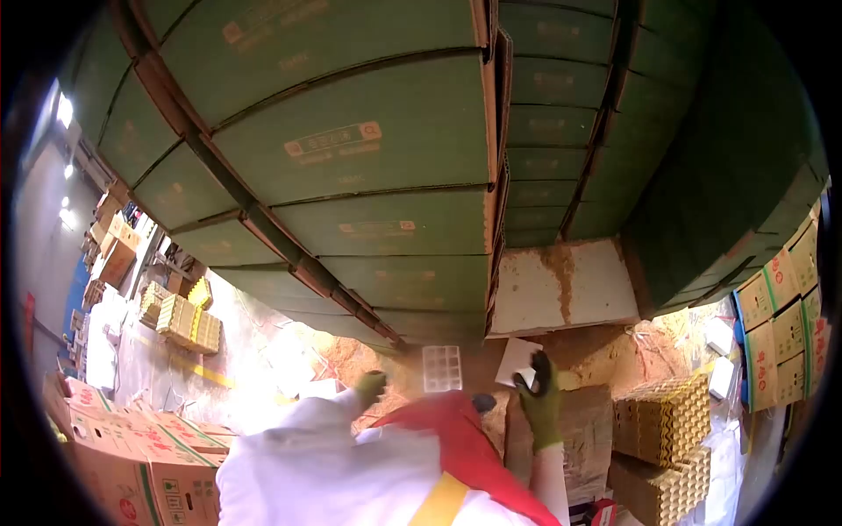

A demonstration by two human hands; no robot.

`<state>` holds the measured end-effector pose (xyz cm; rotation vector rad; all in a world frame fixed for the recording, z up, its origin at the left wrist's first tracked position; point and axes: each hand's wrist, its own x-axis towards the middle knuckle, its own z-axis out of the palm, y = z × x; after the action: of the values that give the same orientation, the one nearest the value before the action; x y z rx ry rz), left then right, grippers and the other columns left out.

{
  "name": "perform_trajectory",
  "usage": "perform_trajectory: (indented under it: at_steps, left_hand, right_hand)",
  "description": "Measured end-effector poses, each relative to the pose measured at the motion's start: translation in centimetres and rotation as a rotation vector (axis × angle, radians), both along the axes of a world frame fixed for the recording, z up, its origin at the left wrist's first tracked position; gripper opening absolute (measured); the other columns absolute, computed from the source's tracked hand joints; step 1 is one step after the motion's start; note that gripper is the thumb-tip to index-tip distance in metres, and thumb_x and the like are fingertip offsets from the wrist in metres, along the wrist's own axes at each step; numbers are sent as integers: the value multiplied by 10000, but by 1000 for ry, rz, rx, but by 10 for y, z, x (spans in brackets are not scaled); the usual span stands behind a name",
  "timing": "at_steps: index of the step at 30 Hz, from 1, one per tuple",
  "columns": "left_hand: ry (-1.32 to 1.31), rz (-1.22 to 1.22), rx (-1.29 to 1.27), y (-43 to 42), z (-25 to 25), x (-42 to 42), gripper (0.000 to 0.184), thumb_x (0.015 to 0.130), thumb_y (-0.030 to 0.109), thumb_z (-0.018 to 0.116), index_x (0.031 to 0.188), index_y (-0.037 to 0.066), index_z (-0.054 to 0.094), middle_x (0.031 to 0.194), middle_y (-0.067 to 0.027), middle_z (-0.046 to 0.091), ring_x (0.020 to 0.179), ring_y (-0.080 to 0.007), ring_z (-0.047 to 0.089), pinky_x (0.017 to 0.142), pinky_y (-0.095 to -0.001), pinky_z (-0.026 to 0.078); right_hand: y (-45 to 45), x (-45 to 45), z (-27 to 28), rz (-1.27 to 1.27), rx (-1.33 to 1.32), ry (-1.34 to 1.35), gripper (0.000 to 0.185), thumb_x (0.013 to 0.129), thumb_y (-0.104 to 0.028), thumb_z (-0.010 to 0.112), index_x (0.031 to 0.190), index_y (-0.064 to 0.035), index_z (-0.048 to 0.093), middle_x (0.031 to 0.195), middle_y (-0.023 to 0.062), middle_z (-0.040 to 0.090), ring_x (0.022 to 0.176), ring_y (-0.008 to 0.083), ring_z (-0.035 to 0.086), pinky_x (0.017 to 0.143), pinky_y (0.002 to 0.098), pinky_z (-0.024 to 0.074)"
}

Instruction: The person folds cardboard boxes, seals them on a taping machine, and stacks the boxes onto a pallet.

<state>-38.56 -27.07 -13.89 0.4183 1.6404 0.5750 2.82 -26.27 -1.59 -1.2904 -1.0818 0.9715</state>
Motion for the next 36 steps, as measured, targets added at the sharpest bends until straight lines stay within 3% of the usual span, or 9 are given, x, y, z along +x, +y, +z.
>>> perform_trajectory:
  at_steps: [2, 3, 5, 6, 8, 11, 14, 17, 36]
  left_hand:
    - [81, 330, 4, -16, 20, -50, 278, 868, 372, 569, 1019, 141, 539, 893, -37, 562, 661, -188, 528, 523, -346, 439]
    - [125, 427, 183, -29, -20, -109, 347, 862, 442, 581, 1031, 143, 534, 919, -58, 556, 684, -210, 515, 571, -379, 453]
    - [35, 676, 386, -21, -32, -194, 493, 873, 586, 536, 1158, 184, 560, 1112, -43, 553, 1001, -228, 538, 818, -462, 449]
    - [58, 807, 487, 1, 0, -196, 463, 896, 554, 512, 1137, 161, 553, 1004, -21, 603, 886, -208, 565, 724, -400, 454]
    - [-118, 704, 607, 46, 64, -193, 484, 917, 499, 503, 1265, 163, 525, 1166, -3, 598, 1065, -216, 532, 886, -429, 416]
    - [-189, 520, 771, 115, 106, -213, 481, 886, 456, 567, 1255, 150, 534, 1196, -23, 598, 1077, -211, 539, 890, -421, 417]
    - [-144, 509, 748, 157, 132, -217, 481, 887, 450, 569, 1258, 146, 533, 1198, -23, 597, 1076, -208, 539, 885, -417, 418]
    - [-108, 504, 737, 168, 141, -214, 482, 888, 444, 571, 1261, 141, 532, 1199, -23, 596, 1075, -205, 539, 879, -413, 420]
    - [143, 453, 647, 67, 143, -67, 486, 895, 407, 584, 1279, 115, 524, 1209, -24, 590, 1070, -187, 539, 844, -388, 429]
  right_hand:
    - [23, -19, -4, 115, 52, -24, 556, 853, -39, 678, 1356, -20, 444, 1297, 110, 548, 1175, 199, 527, 977, 332, 422]
    - [36, -20, -8, 165, 94, -142, 561, 864, -61, 676, 1368, -26, 432, 1321, 112, 538, 1208, 211, 515, 978, 332, 419]
    - [67, -29, -27, 193, 102, 89, 521, 917, -157, 625, 1380, -35, 421, 1355, 115, 514, 1252, 223, 488, 975, 338, 419]
    - [79, -33, -29, 199, 105, 205, 507, 943, -205, 600, 1386, -39, 415, 1372, 117, 503, 1273, 229, 474, 973, 342, 419]
    - [104, -40, 1, 162, -31, 348, 488, 980, -306, 519, 1389, -59, 420, 1371, 110, 496, 1259, 220, 477, 954, 327, 427]
    - [159, -55, 2, 85, -161, 337, 506, 1005, -440, 419, 1379, -101, 447, 1355, 106, 497, 1187, 191, 505, 931, 294, 428]
    - [171, -71, 43, 205, -293, 711, 487, 1005, -397, 422, 1391, -101, 424, 1363, 94, 477, 1180, 180, 481, 941, 284, 409]
    - [184, -83, 39, 312, -381, 430, 493, 1014, -303, 385, 1445, -70, 331, 1446, 92, 393, 1286, 200, 389, 1038, 276, 318]
    - [128, 3, 62, 64, -307, 836, 470, 1005, -310, 454, 1395, -48, 439, 1347, 80, 507, 1147, 154, 515, 940, 272, 437]
